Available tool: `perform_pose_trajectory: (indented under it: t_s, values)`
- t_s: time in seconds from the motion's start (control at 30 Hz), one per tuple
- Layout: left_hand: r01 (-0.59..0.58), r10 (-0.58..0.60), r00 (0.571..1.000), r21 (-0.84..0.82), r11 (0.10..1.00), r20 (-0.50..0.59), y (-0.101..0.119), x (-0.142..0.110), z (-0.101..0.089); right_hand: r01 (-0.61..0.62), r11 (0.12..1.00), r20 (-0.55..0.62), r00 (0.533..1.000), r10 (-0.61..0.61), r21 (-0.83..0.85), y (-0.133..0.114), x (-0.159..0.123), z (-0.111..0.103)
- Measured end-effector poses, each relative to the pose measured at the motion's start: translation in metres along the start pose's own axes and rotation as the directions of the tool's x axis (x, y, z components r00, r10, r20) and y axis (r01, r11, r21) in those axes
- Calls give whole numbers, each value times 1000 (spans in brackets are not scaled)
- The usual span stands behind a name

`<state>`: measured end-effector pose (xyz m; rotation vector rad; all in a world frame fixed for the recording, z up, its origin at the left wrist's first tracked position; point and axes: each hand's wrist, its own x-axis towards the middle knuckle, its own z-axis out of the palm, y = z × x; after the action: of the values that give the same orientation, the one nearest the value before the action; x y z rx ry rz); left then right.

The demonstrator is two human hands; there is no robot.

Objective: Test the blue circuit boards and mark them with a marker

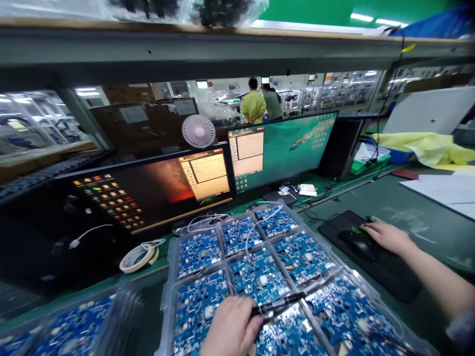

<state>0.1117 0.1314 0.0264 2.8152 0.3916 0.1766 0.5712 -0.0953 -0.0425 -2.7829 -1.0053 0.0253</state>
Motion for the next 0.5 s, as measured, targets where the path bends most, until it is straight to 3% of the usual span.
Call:
perform_pose_trajectory:
  t_s: [0.23, 0.5]
  values:
    - [37, -37, 999, 7, 999, 18, 3, 0, 0, -14, 996, -16, 1000, 15, 91, 32, 6, 37]
    - [23, -23, 1000, 7, 1000, -8, 1, 1, 2, -23, 985, 13, 1000, 21, 170, 39, 13, 47]
